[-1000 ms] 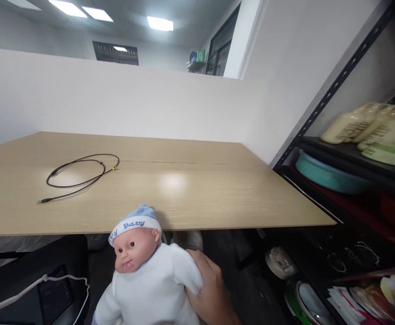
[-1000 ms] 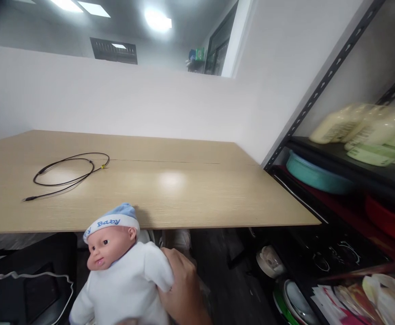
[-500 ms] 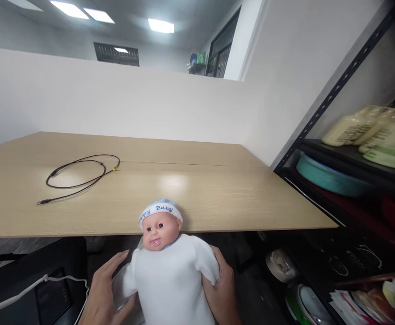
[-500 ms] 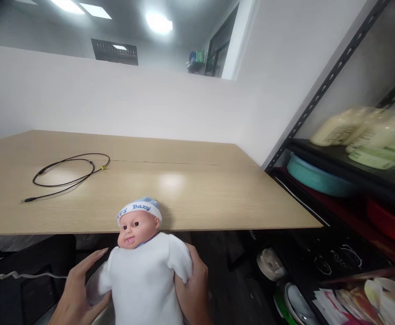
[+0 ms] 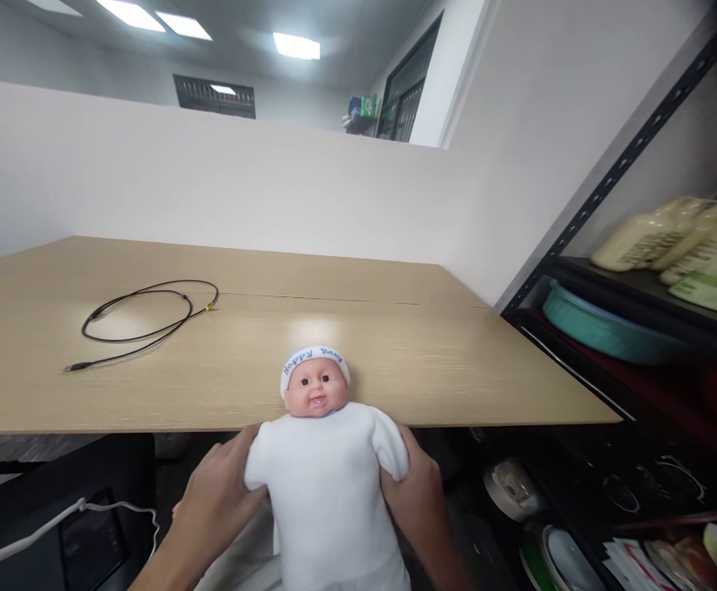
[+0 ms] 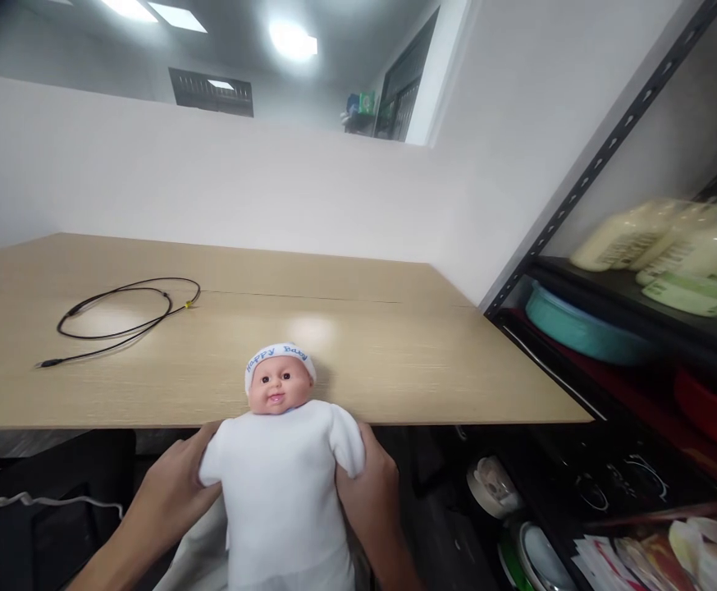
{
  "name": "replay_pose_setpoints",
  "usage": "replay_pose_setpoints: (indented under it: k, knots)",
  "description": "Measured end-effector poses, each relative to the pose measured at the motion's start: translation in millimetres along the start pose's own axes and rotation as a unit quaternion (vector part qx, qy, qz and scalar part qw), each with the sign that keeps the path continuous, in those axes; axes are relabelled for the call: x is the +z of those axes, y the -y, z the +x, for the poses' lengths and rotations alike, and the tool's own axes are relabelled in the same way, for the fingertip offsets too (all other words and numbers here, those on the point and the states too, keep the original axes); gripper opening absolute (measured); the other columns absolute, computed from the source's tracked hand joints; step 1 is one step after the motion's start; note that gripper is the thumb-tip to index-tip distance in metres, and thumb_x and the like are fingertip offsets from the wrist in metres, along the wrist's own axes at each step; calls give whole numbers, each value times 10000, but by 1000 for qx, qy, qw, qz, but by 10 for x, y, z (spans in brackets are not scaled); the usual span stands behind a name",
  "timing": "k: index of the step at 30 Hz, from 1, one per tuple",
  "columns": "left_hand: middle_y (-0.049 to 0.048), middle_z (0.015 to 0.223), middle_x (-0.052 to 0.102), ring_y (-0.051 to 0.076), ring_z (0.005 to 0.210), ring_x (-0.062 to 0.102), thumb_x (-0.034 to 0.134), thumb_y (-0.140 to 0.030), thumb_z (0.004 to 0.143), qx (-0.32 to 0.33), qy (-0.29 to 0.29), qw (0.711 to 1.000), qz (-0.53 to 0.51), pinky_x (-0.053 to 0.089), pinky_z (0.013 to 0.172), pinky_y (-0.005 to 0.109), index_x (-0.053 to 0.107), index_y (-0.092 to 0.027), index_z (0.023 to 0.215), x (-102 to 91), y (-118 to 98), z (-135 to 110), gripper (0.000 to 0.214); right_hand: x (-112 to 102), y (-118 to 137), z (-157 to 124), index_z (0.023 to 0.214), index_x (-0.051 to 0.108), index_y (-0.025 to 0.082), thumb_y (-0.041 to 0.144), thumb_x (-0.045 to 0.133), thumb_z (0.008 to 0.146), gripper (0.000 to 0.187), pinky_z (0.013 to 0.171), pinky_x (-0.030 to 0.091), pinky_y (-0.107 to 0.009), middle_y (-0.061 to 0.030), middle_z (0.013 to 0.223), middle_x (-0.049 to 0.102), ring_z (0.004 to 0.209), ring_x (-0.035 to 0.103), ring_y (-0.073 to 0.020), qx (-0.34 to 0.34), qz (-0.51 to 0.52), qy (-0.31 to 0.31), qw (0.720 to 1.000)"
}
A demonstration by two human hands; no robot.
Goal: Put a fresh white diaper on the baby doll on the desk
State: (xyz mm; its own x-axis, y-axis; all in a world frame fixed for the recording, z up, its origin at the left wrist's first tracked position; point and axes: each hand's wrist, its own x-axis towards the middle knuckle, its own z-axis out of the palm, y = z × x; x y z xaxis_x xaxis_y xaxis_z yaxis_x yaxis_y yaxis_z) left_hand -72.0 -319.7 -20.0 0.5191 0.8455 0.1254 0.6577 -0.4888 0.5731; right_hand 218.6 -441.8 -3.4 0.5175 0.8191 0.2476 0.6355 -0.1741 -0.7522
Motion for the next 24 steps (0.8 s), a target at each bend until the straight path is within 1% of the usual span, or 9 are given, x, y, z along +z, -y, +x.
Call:
replay_pose_setpoints:
  k: [3,5,7,10,13,15,17,21,24]
  knots:
    - [55,1120,797,337,968,729,569,-182,825,19,10,998,52,460,804,376,564,-284,1321,-207,-59,190,507,-196,43,217,1281,736,252,287,616,886,415,849,600,-410,-124,1165,844,1045,812,-359,-40,-93,33,994]
    - [60,1102,800,355,968,736,581,-198,826,31,27,996,83,448,787,377,560,-283,1315,-361,-109,340,496,-358,89,377,1269,735,273,311,630,927,360,840,586,-400,-104,1190,835,1065,801,-347,-78,-128,74,986]
    - [61,1076,807,357,960,751,580,-220,850,48,40,993,101,428,759,369,561,-282,1283,-515,-163,509,438,-505,135,544,1276,730,285,308,634,955,335,851,571,-389,-85,1207,827,1090,790,-331,-126,-151,109,974]
    - [61,1041,813,346,951,770,611,-273,860,64,59,991,101,390,703,347,564,-283,1176,-703,-226,793,320,-623,179,806,1249,725,271,273,645,955,305,829,547,-375,-80,1174,827,1047,783,-315,-176,-186,130,958]
    - [63,1000,810,340,902,764,650,-346,858,70,65,989,113,360,664,340,560,-279,1066,-788,-222,1094,237,-587,170,1070,1177,718,259,295,658,964,225,775,526,-351,-77,1152,828,972,776,-290,-195,-195,150,949]
    - [62,995,810,328,874,757,628,-408,901,77,69,988,111,359,658,340,564,-276,1024,-787,-173,1284,192,-511,139,1226,1132,712,257,302,678,952,188,754,519,-337,-68,1120,832,936,773,-277,-200,-197,163,946]
    - [63,1017,812,317,886,758,595,-452,935,86,78,988,98,376,673,340,564,-273,999,-762,-101,1453,192,-429,100,1353,1107,708,256,290,695,932,178,747,518,-331,-60,1086,835,918,774,-273,-200,-198,168,945]
    - [57,1020,811,316,905,762,600,-496,926,82,94,988,92,395,684,340,529,-273,961,-707,37,1715,237,-295,26,1548,1185,706,268,297,692,948,240,778,533,-320,-51,1151,837,979,786,-269,-203,-196,168,944]
    - [68,1032,813,334,928,766,594,-502,924,71,85,988,110,400,686,349,558,-271,1015,-665,108,1882,251,-195,-50,1734,1254,701,278,311,688,957,300,777,534,-313,-50,1201,836,1003,787,-266,-208,-201,162,943]
